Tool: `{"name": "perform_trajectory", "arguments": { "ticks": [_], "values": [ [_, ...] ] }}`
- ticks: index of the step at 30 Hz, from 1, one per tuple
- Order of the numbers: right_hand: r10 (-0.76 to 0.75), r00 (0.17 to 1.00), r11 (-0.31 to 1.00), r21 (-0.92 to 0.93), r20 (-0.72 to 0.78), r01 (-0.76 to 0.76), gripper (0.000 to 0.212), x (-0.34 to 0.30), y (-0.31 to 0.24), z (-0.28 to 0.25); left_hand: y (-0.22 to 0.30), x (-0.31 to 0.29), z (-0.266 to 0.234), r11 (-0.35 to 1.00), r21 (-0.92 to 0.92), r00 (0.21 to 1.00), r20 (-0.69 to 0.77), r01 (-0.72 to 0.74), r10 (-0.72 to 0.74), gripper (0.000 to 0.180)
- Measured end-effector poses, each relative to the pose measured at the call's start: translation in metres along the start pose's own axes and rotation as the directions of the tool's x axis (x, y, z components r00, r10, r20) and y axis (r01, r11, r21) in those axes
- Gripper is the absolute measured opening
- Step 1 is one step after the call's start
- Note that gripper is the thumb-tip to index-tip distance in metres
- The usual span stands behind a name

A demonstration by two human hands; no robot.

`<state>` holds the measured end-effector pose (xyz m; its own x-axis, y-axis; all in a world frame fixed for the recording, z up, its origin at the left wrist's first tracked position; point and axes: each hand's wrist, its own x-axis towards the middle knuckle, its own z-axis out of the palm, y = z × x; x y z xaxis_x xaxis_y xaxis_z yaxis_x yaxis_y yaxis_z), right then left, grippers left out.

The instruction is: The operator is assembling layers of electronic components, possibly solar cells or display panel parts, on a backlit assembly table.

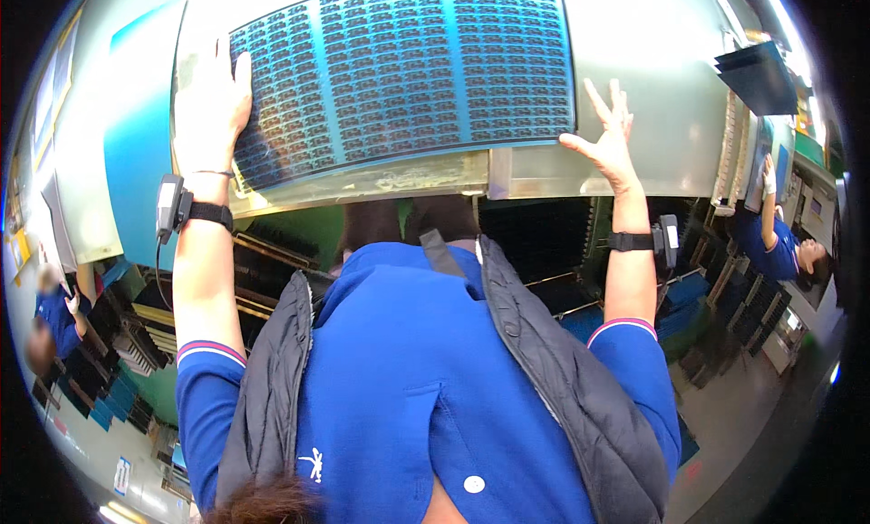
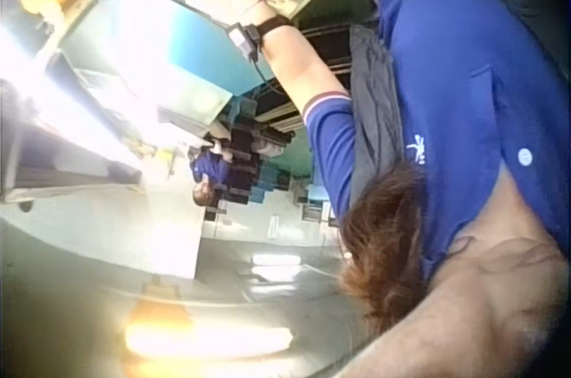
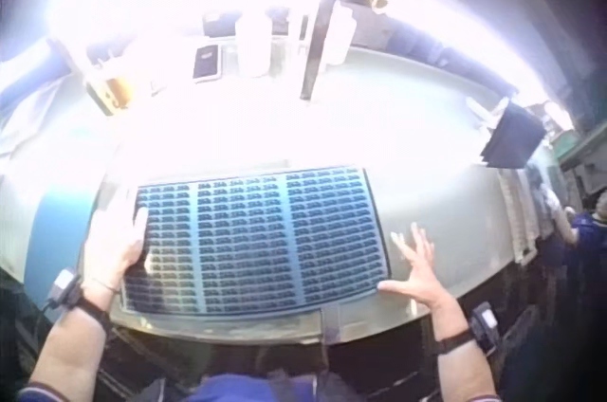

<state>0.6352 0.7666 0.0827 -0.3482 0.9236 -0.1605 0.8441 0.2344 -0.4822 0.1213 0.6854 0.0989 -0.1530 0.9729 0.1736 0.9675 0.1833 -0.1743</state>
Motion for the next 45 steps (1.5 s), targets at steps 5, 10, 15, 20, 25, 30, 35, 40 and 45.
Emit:
{"name": "perform_trajectory", "arguments": {
  "ticks": [5,10,15,20,25,30,35,40,45],
  "values": [
    [-0.021,0.999,1.000,-0.012,-0.033,0.021,0.086,0.002,0.012,0.001,0.007,0.004,-0.019,0.983,-0.136,0.983,0.153,0.124,-0.103,0.045],
    [-0.008,0.998,0.995,-0.095,-0.054,0.003,0.084,-0.005,0.008,-0.004,0.017,-0.017,-0.035,0.995,-0.029,0.989,0.114,0.094,-0.090,0.049],
    [-0.497,0.867,0.861,-0.109,0.031,0.497,0.062,0.017,-0.110,0.016,0.013,-0.044,0.003,0.979,0.036,0.976,0.081,0.202,-0.205,0.057],
    [-0.512,0.859,0.821,-0.292,0.007,0.491,0.046,0.103,-0.145,0.024,0.010,-0.039,-0.005,0.975,0.008,0.967,0.123,0.222,-0.222,0.062],
    [-0.291,0.925,0.850,-0.510,-0.242,0.134,0.064,0.147,-0.046,0.043,0.004,-0.049,0.025,0.946,-0.205,0.968,0.053,0.251,-0.246,0.068],
    [-0.277,0.880,0.944,-0.279,-0.385,0.175,0.053,0.073,-0.048,0.012,-0.020,-0.129,-0.007,0.854,-0.521,0.984,-0.138,0.022,-0.110,0.079],
    [-0.133,0.965,0.923,-0.383,-0.225,0.038,0.058,-0.053,-0.029,0.055,-0.029,-0.213,-0.021,0.850,-0.493,0.963,0.081,-0.185,0.256,0.077],
    [-0.043,0.984,0.955,-0.295,-0.174,-0.010,0.049,-0.068,-0.027,0.036,-0.048,-0.198,-0.006,0.795,-0.475,0.922,-0.272,-0.376,0.274,0.031],
    [0.289,0.607,0.953,0.280,-0.740,-0.112,0.039,-0.088,0.002,-0.004,-0.047,-0.138,-0.112,0.547,-0.551,0.702,-0.706,-0.630,0.097,0.012]
  ]
}}
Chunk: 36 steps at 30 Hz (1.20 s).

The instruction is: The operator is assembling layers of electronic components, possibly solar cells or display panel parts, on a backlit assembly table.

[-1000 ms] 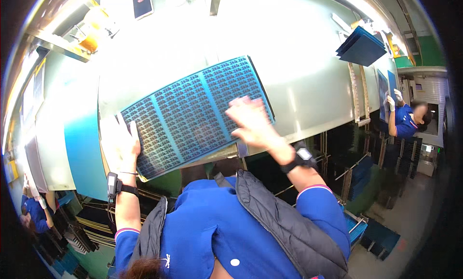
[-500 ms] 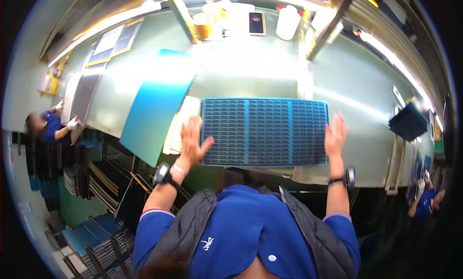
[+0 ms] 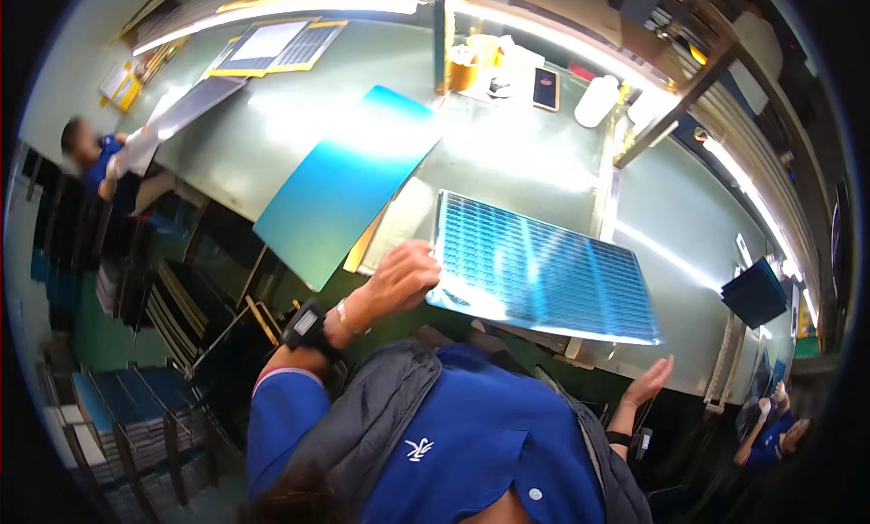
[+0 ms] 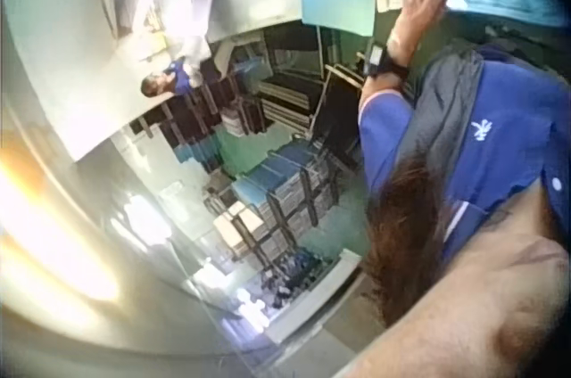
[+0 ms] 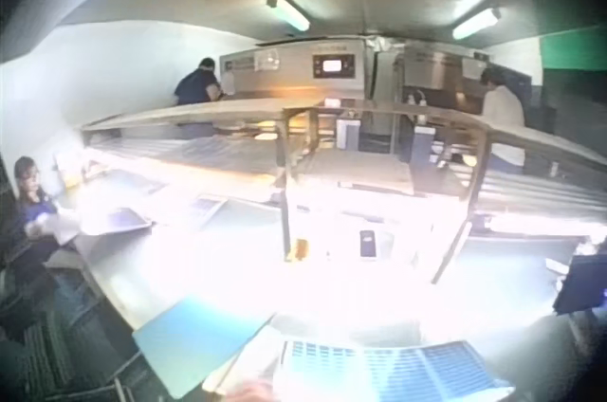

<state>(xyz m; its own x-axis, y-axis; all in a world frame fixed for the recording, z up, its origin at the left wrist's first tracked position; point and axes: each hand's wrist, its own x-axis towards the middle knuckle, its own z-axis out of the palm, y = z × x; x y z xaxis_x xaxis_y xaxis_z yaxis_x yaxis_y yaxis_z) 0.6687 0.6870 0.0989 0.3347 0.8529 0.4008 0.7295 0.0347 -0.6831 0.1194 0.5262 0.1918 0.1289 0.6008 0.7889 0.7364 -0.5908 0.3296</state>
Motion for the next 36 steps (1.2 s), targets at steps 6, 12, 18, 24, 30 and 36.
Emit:
{"name": "perform_trajectory", "arguments": {
  "ticks": [6,12,18,24,30,36],
  "values": [
    [-0.509,0.845,0.707,0.640,0.163,0.302,0.047,-0.064,-0.153,0.090,-0.063,0.064,0.048,0.823,-0.068,0.728,-0.430,0.564,-0.535,0.034],
    [-0.632,0.351,0.602,0.153,0.690,0.784,0.047,-0.140,-0.177,0.146,-0.067,-0.089,-0.033,0.629,0.465,0.591,0.247,0.623,-0.768,0.101],
    [-0.646,0.367,0.694,0.314,0.670,0.648,0.042,-0.151,-0.203,0.159,-0.006,-0.206,-0.111,0.351,0.850,0.556,0.084,0.393,-0.827,0.067],
    [-0.503,0.364,0.828,0.558,0.784,-0.058,0.035,-0.175,-0.281,0.163,0.020,-0.112,-0.126,0.680,0.538,0.866,-0.349,0.497,-0.357,0.023],
    [-0.312,-0.547,0.453,-0.384,0.777,-0.804,0.045,-0.240,-0.320,0.189,0.054,-0.144,-0.135,0.296,-0.841,-0.255,-0.440,0.452,-0.861,0.021],
    [-0.182,-0.398,0.550,-0.242,0.899,-0.799,0.028,-0.266,-0.320,0.205,0.053,-0.162,-0.088,0.266,0.559,0.578,-0.507,0.785,-0.639,0.074]
  ]
}}
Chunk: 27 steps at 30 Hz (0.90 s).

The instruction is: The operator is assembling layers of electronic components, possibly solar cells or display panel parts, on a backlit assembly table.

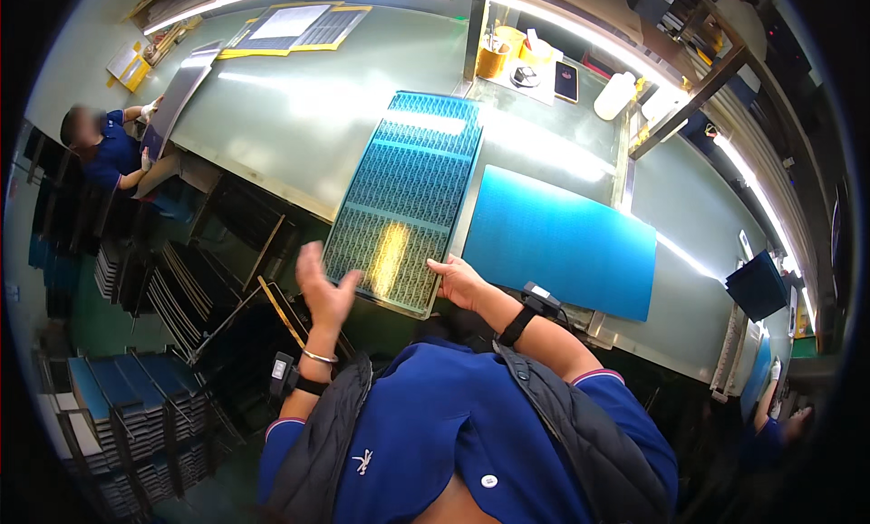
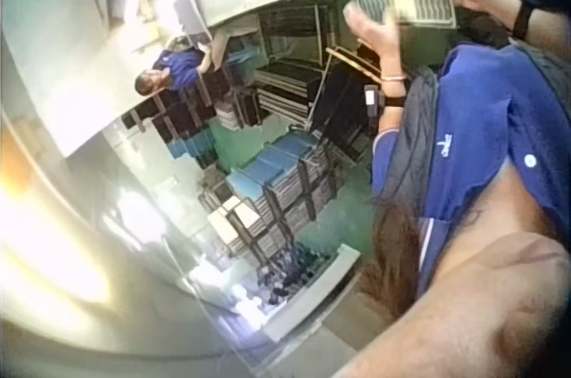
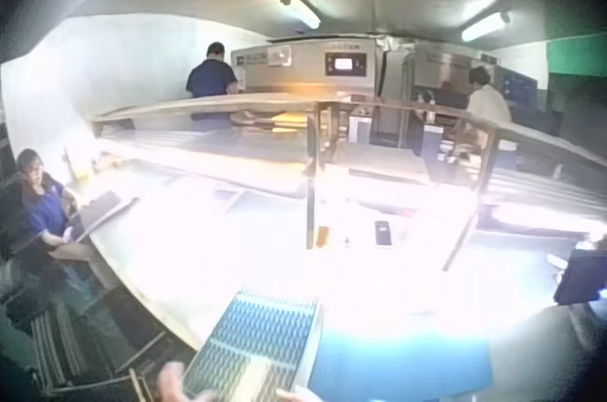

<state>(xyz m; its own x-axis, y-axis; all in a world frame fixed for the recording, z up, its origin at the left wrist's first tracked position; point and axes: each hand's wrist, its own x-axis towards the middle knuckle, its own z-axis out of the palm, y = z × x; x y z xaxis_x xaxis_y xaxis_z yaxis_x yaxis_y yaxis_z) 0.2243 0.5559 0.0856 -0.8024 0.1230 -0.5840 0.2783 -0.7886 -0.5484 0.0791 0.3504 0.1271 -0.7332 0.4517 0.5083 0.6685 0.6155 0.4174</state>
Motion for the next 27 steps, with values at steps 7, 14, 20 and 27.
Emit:
{"name": "perform_trajectory", "arguments": {
  "ticks": [7,14,20,27],
  "values": [
    [0.005,0.995,0.996,0.086,0.095,-0.013,0.023,-0.001,-0.004,0.016,0.058,-0.010,-0.022,0.828,-0.400,0.544,0.625,-0.392,0.559,0.039],
    [0.022,0.999,0.996,0.082,0.046,-0.026,0.024,-0.002,-0.009,0.024,0.048,-0.014,-0.013,0.706,-0.452,0.503,0.498,-0.545,0.707,0.024],
    [-0.002,0.998,0.994,0.108,0.064,-0.005,0.030,-0.002,-0.005,0.020,0.045,-0.016,-0.009,0.748,-0.483,0.565,0.492,-0.456,0.662,0.019],
    [0.010,0.978,0.961,0.269,0.208,-0.067,0.020,-0.010,-0.006,-0.008,0.105,0.024,0.002,0.938,-0.136,0.689,0.647,-0.318,0.327,0.015]
  ]
}}
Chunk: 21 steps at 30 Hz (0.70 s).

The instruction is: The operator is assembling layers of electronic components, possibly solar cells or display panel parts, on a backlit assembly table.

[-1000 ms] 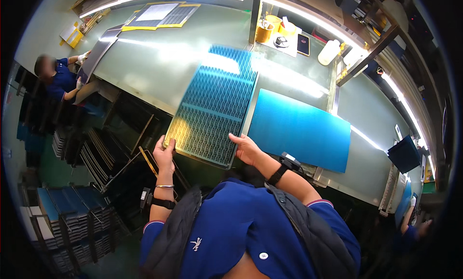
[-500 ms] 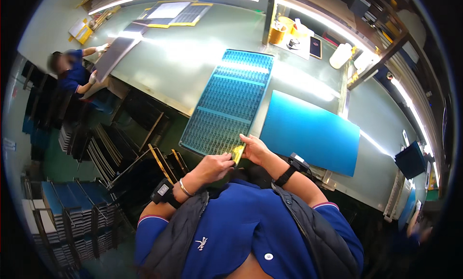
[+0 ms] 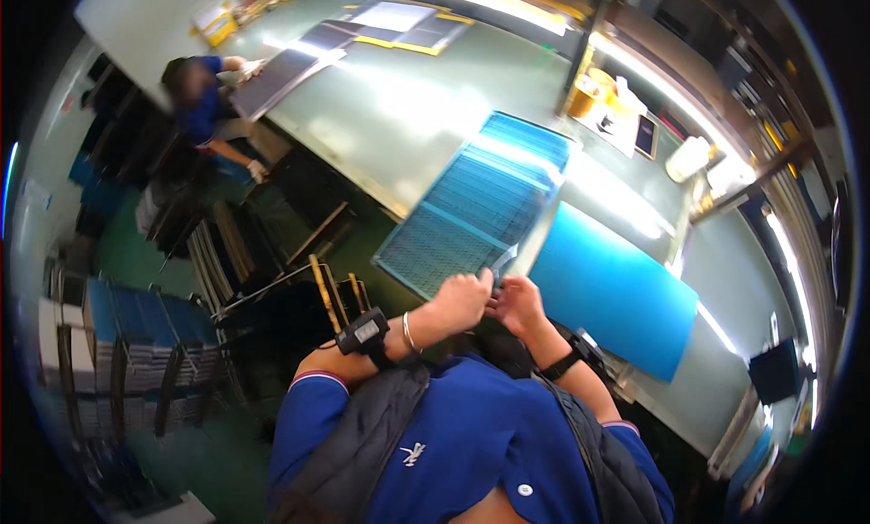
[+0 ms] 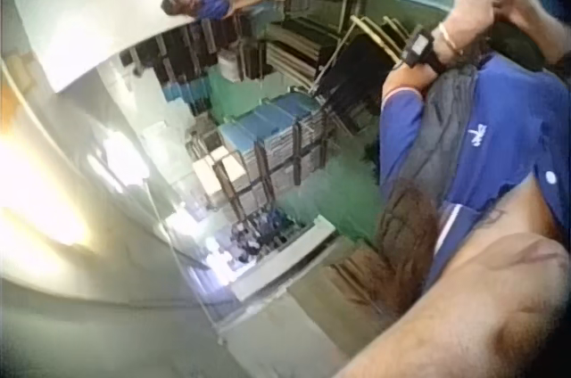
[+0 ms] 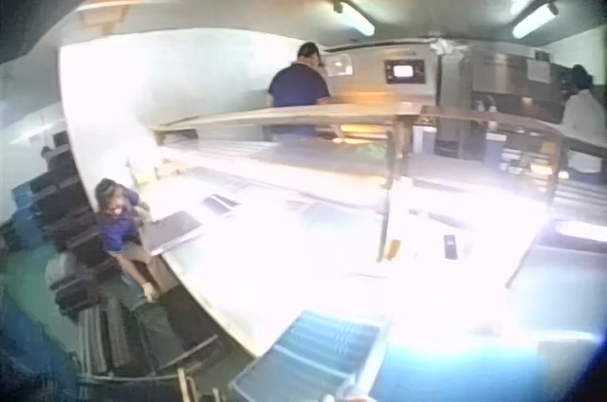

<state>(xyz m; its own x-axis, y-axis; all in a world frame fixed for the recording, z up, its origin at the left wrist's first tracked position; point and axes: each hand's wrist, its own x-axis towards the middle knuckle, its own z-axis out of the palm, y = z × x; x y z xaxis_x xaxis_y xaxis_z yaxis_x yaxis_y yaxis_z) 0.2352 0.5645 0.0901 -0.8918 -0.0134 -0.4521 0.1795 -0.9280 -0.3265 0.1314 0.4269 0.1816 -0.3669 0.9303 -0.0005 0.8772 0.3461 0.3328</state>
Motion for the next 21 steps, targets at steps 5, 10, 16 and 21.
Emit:
{"name": "perform_trajectory", "arguments": {
  "ticks": [5,10,16,21],
  "values": [
    [-0.165,0.941,0.960,-0.267,-0.296,0.084,0.007,0.025,-0.020,0.010,-0.032,0.048,0.009,0.982,-0.157,0.994,-0.055,-0.105,0.098,0.019],
    [-0.297,0.934,0.881,-0.434,-0.200,0.187,0.030,-0.031,-0.078,-0.021,-0.011,0.091,-0.002,0.800,-0.601,0.971,0.196,0.007,0.139,0.017],
    [-0.648,0.715,0.741,-0.435,-0.262,0.512,0.041,-0.216,-0.055,-0.076,-0.009,0.129,-0.034,0.616,-0.779,0.907,0.336,0.116,0.255,0.009],
    [-0.759,-0.043,0.518,-0.642,-0.650,0.566,0.038,-0.420,0.111,-0.084,-0.019,0.159,0.005,0.479,-0.808,0.903,0.424,0.343,0.070,0.014]
  ]
}}
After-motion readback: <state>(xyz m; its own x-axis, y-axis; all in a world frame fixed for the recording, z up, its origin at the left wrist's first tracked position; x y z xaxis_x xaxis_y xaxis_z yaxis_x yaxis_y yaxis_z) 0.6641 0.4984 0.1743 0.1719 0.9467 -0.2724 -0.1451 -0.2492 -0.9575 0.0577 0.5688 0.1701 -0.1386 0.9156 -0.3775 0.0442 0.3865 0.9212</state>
